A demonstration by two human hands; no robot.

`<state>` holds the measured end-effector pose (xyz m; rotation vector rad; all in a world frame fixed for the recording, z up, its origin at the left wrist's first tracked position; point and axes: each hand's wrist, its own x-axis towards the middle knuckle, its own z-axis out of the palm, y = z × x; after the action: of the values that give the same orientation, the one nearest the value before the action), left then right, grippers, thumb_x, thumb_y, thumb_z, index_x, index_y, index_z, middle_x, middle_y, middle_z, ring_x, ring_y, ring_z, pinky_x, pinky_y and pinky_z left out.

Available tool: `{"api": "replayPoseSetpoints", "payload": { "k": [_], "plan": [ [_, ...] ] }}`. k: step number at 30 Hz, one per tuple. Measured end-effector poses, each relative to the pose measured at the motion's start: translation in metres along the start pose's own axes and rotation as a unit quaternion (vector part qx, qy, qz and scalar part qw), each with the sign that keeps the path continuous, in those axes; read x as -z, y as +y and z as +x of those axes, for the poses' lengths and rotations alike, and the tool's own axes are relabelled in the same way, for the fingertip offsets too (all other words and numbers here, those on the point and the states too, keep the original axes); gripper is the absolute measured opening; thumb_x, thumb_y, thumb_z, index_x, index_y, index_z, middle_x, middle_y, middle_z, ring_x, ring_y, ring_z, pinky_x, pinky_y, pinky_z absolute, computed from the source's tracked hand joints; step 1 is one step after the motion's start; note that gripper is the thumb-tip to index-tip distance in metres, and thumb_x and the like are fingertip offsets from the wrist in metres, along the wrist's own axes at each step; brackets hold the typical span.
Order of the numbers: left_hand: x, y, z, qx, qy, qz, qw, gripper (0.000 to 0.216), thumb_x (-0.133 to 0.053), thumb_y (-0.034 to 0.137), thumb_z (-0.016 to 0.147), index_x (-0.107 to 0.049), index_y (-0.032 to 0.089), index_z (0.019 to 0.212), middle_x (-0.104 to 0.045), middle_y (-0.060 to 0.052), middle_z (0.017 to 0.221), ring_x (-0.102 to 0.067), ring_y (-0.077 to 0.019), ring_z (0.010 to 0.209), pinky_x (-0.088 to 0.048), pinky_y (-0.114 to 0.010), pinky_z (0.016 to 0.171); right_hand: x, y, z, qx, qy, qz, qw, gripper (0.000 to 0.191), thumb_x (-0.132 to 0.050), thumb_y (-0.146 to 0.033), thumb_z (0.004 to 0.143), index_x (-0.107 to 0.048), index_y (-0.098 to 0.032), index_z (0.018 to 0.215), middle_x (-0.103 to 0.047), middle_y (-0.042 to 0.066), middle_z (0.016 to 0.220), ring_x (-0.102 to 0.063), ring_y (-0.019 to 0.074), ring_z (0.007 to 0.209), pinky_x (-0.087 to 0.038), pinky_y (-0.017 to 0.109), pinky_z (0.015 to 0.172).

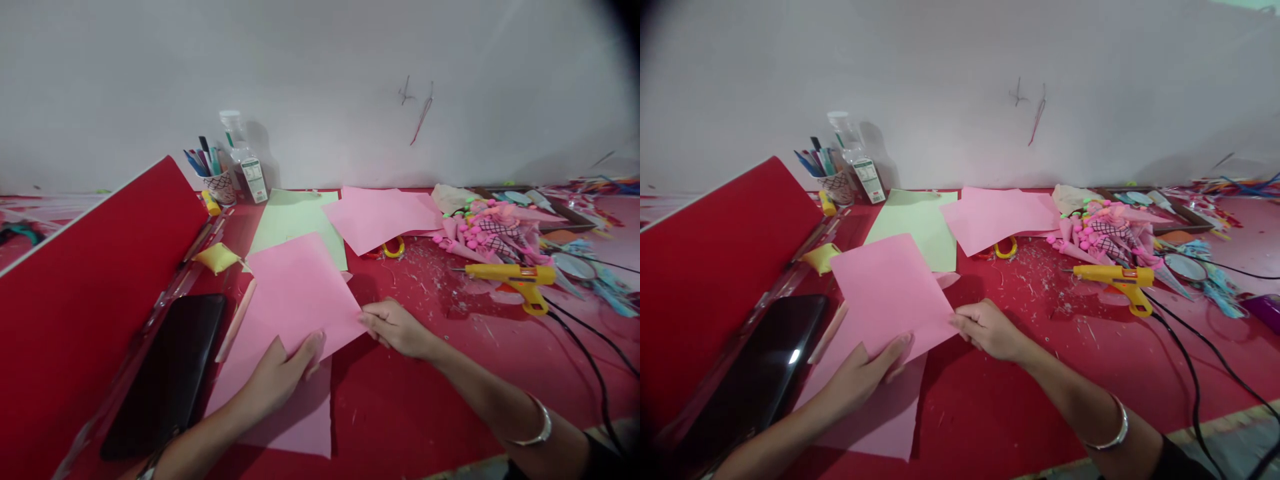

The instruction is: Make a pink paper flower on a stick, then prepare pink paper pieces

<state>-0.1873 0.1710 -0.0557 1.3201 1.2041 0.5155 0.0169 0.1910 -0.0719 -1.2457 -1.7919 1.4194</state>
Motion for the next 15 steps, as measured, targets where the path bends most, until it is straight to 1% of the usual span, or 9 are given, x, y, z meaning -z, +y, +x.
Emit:
{"api": "replayPoseSetpoints", "payload": {
  "k": [2, 4, 5, 7, 9, 10, 12, 14, 15],
  "plan": [
    [0.0009, 0.0001, -0.0008, 0.005, -0.005, -0.003, 1.0, 0.042, -0.037, 0.045, 0.079, -0.038, 0.018, 0.046, -0.038, 0.003, 0.046, -0.039, -0.0116, 0.051, -0.035, -0.023, 0.058, 0.0009, -0.0004, 0.0, 0.02, 0.003, -0.013, 1.0, 0.043, -0.04, -0.039, 0.082, -0.039, -0.016, 0.045, -0.034, -0.007, 0.036, -0.032, 0.0032, 0.034, -0.025, 0.016, 0.037],
    [0.0008, -0.0015, -0.002, 0.009, -0.007, -0.005, 1.0, 0.041, -0.038, 0.044, 0.079, -0.044, 0.018, 0.048, -0.043, 0.002, 0.048, -0.042, -0.0122, 0.053, -0.036, -0.023, 0.059, 0.0019, -0.001, 0.0, 0.009, -0.022, 0.017, 1.0, 0.041, -0.041, -0.04, 0.081, -0.044, -0.016, 0.048, -0.039, -0.006, 0.04, -0.036, 0.0042, 0.036, -0.028, 0.017, 0.039],
    [0.0003, -0.0025, -0.0027, 0.013, -0.014, -0.003, 1.0, 0.041, -0.038, 0.044, 0.079, -0.045, 0.018, 0.049, -0.044, 0.002, 0.048, -0.042, -0.0121, 0.053, -0.037, -0.023, 0.059, 0.0022, -0.0016, -0.0001, 0.003, -0.04, 0.038, 0.998, 0.036, -0.043, -0.041, 0.079, -0.05, -0.016, 0.054, -0.045, -0.005, 0.044, -0.041, 0.0053, 0.04, -0.032, 0.017, 0.042],
    [-0.0014, -0.0043, -0.0043, 0.014, -0.033, 0.003, 0.999, 0.038, -0.039, 0.044, 0.08, -0.048, 0.017, 0.053, -0.046, 0.003, 0.051, -0.042, -0.0113, 0.053, -0.038, -0.023, 0.059, 0.002, -0.0034, -0.0005, -0.001, -0.078, 0.08, 0.994, 0.028, -0.05, -0.041, 0.074, -0.059, -0.015, 0.071, -0.057, -0.002, 0.06, -0.052, 0.0094, 0.055, -0.04, 0.02, 0.053],
    [-0.0033, -0.005, -0.0057, -0.001, -0.06, 0.01, 0.998, 0.033, -0.04, 0.042, 0.08, -0.053, 0.017, 0.062, -0.052, 0.002, 0.058, -0.045, -0.0113, 0.057, -0.04, -0.023, 0.063, 0.0004, -0.005, -0.0011, -0.005, -0.109, 0.109, 0.988, 0.03, -0.055, -0.041, 0.07, -0.061, -0.015, 0.085, -0.062, 0.001, 0.076, -0.055, 0.0137, 0.071, -0.043, 0.024, 0.064],
    [-0.0042, -0.0049, -0.0063, -0.016, -0.072, 0.012, 0.997, 0.03, -0.041, 0.04, 0.08, -0.055, 0.017, 0.069, -0.055, 0.001, 0.065, -0.048, -0.0119, 0.062, -0.04, -0.024, 0.067, -0.0008, -0.0053, -0.0012, -0.009, -0.119, 0.12, 0.986, 0.033, -0.056, -0.041, 0.069, -0.061, -0.014, 0.089, -0.062, 0.002, 0.081, -0.055, 0.0149, 0.075, -0.043, 0.025, 0.066],
    [-0.0053, -0.0047, -0.007, -0.041, -0.085, 0.014, 0.995, 0.026, -0.041, 0.038, 0.081, -0.058, 0.018, 0.082, -0.059, -0.001, 0.084, -0.051, -0.0136, 0.077, -0.04, -0.026, 0.078, -0.0036, -0.0043, -0.001, -0.013, -0.124, 0.138, 0.983, 0.035, -0.056, -0.04, 0.07, -0.061, -0.013, 0.091, -0.062, 0.003, 0.083, -0.055, 0.0145, 0.074, -0.044, 0.024, 0.065],
    [-0.0059, -0.0055, -0.0068, -0.045, -0.089, 0.017, 0.995, 0.027, -0.04, 0.037, 0.081, -0.058, 0.018, 0.088, -0.058, -0.002, 0.095, -0.051, -0.015, 0.086, -0.038, -0.027, 0.083, -0.0058, -0.0012, -0.0001, -0.01, -0.107, 0.143, 0.984, 0.031, -0.056, -0.039, 0.071, -0.061, -0.011, 0.083, -0.061, 0.002, 0.073, -0.054, 0.0114, 0.064, -0.044, 0.021, 0.057],
    [-0.006, -0.0065, -0.0064, -0.041, -0.089, 0.017, 0.995, 0.028, -0.04, 0.037, 0.082, -0.058, 0.018, 0.09, -0.059, -0.003, 0.095, -0.051, -0.0154, 0.087, -0.039, -0.027, 0.083, -0.0065, 0.0008, 0.0004, -0.013, -0.093, 0.141, 0.986, 0.03, -0.056, -0.04, 0.071, -0.061, -0.011, 0.077, -0.059, 0.001, 0.065, -0.052, 0.0092, 0.056, -0.042, 0.019, 0.05]
  ]
}}
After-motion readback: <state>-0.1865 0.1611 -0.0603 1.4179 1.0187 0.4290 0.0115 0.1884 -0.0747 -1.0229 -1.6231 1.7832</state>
